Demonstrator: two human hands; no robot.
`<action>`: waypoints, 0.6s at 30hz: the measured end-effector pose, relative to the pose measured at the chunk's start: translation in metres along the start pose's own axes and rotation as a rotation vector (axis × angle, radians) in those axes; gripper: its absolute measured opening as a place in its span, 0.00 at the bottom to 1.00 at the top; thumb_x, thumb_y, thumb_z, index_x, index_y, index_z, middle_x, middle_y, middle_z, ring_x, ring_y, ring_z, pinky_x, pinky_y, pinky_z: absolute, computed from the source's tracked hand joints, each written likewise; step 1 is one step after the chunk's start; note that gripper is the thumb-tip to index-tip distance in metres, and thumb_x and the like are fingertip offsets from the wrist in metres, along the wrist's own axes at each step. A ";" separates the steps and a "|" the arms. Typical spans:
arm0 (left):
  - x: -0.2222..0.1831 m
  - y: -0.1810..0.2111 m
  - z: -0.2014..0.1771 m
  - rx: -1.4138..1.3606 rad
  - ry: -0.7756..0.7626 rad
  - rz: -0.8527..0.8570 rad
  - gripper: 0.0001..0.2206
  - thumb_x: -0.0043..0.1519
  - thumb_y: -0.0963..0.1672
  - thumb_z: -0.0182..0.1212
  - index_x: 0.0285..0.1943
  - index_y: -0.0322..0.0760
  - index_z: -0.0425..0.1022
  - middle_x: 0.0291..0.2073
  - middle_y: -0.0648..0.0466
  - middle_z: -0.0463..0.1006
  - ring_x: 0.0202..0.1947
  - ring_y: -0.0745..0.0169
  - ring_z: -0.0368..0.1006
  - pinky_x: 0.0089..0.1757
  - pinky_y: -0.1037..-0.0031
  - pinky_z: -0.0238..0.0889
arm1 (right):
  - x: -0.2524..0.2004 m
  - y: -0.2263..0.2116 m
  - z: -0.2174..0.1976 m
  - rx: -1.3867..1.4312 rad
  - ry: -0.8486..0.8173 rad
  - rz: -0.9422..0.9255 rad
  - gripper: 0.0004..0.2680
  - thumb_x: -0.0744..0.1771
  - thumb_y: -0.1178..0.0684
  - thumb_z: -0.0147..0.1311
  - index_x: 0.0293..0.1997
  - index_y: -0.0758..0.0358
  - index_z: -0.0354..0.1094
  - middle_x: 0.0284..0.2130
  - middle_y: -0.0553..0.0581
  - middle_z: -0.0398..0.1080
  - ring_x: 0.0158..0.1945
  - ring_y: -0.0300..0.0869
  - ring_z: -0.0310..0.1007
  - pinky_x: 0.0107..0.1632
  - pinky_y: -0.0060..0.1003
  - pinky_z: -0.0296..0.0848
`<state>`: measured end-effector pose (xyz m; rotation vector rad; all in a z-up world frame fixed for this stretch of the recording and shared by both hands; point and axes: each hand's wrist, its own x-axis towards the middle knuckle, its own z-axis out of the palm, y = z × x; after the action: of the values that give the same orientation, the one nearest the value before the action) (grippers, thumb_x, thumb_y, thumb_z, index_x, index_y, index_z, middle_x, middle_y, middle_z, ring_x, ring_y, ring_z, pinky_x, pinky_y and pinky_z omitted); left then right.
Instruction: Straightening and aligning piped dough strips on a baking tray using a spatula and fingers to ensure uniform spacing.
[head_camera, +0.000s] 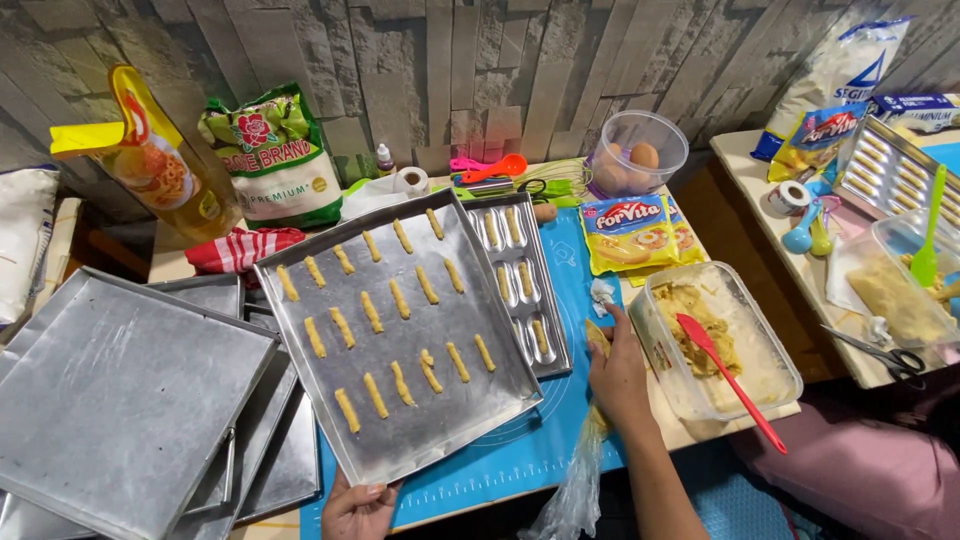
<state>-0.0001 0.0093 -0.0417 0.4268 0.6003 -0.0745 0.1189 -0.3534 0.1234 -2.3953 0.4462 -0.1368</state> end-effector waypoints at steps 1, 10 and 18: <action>-0.016 0.006 0.030 0.002 -0.002 -0.002 0.45 0.46 0.30 0.47 0.76 0.56 0.62 0.65 0.47 0.69 0.60 0.36 0.65 0.43 0.74 0.70 | -0.008 -0.002 -0.009 0.000 0.002 0.002 0.22 0.69 0.56 0.49 0.74 0.50 0.51 0.46 0.58 0.68 0.51 0.49 0.69 0.53 0.48 0.68; 0.008 -0.005 -0.013 -0.026 -0.108 -0.001 0.46 0.48 0.29 0.47 0.78 0.57 0.58 0.67 0.45 0.65 0.60 0.32 0.62 0.36 0.79 0.70 | -0.015 0.059 -0.127 -0.573 0.214 -0.016 0.21 0.68 0.41 0.53 0.68 0.53 0.64 0.60 0.64 0.68 0.62 0.60 0.66 0.61 0.61 0.63; -0.002 -0.007 -0.004 -0.040 -0.306 0.022 0.43 0.47 0.29 0.49 0.75 0.51 0.60 0.61 0.41 0.71 0.56 0.37 0.68 0.37 0.78 0.69 | -0.002 0.108 -0.168 -0.538 0.140 0.230 0.18 0.68 0.58 0.48 0.64 0.48 0.75 0.52 0.59 0.80 0.56 0.61 0.76 0.58 0.49 0.70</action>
<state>-0.0051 0.0048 -0.0461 0.3738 0.2958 -0.1042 0.0508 -0.5328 0.1806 -2.8402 0.9163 -0.0891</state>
